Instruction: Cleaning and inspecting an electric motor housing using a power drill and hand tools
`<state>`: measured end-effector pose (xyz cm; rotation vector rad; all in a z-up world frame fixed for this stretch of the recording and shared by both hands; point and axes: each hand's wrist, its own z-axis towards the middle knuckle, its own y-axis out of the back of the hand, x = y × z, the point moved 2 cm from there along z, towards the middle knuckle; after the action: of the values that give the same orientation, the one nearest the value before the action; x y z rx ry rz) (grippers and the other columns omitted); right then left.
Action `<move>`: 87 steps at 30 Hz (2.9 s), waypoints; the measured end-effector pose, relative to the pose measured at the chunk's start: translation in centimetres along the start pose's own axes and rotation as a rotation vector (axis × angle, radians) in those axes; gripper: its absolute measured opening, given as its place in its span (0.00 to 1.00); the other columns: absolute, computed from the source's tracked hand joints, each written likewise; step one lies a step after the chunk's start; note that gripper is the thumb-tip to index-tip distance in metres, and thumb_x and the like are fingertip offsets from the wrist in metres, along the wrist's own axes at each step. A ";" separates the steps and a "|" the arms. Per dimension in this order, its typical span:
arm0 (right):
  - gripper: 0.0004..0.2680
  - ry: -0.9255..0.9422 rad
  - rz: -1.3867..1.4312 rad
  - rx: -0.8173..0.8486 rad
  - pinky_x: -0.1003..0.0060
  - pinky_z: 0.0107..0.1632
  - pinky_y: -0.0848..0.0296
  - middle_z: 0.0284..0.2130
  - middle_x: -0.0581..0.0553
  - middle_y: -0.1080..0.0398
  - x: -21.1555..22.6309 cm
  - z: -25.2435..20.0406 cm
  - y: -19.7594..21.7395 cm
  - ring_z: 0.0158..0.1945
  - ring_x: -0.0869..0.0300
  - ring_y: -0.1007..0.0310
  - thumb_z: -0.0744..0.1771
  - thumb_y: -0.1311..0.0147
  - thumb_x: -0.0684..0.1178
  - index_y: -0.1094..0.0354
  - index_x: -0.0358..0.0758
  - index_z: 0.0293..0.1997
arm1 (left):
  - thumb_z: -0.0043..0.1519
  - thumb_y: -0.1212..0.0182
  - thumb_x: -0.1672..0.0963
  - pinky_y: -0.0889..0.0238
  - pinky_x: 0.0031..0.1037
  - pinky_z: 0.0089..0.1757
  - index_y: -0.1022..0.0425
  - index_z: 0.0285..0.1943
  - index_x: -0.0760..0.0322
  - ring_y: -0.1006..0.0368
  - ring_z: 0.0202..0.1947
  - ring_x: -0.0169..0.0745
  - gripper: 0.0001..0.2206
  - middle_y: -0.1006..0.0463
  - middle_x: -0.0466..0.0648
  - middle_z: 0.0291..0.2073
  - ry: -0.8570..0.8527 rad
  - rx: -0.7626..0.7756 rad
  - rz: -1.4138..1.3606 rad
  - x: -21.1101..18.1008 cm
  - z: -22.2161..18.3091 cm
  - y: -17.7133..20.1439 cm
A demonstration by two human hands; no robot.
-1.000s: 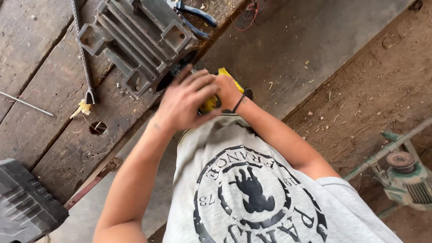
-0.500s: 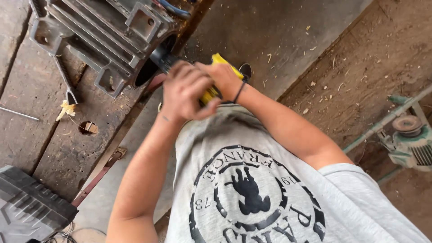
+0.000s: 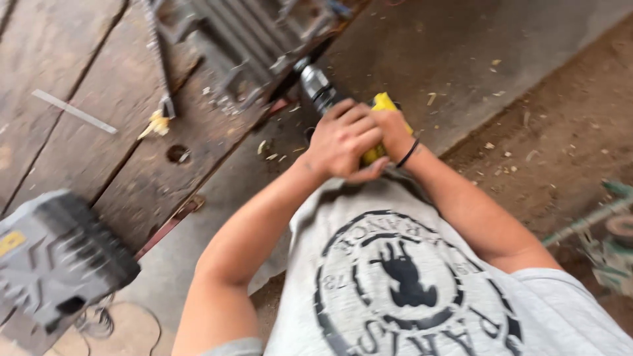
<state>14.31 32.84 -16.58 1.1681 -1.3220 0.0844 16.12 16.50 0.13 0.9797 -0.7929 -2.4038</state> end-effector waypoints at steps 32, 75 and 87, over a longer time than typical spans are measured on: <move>0.06 0.203 0.007 0.096 0.56 0.50 0.26 0.32 0.48 0.22 0.3 -0.6 2.3 0.44 0.49 0.21 0.69 0.49 0.52 0.26 0.48 0.44 | 0.63 0.55 0.44 0.35 0.43 0.42 0.37 0.30 0.55 0.33 0.29 0.49 0.17 0.36 0.46 0.25 -0.058 -0.107 0.108 6.6 2.4 0.8; 0.10 -0.007 -0.063 -0.104 0.65 0.46 0.24 0.30 0.56 0.26 -0.9 -5.4 -0.3 0.40 0.58 0.21 0.70 0.54 0.54 0.33 0.56 0.57 | 0.59 0.43 0.50 0.32 0.38 0.46 0.31 0.27 0.57 0.27 0.32 0.44 0.12 0.29 0.45 0.26 -0.051 -0.114 -0.039 -3.5 -1.4 -1.3; 0.13 0.109 -0.040 -0.248 0.58 0.43 0.25 0.38 0.42 0.21 0.3 -7.7 2.3 0.36 0.52 0.20 0.68 0.41 0.46 0.31 0.42 0.59 | 0.78 0.46 0.52 0.44 0.68 0.65 0.44 0.76 0.58 0.46 0.74 0.80 0.20 0.45 0.69 0.73 0.521 -0.591 -0.565 16.3 -7.3 16.4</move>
<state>18.30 39.12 -13.48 0.9652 -1.1762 -0.0438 13.35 -7.57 -1.56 1.5921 0.4153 -2.3790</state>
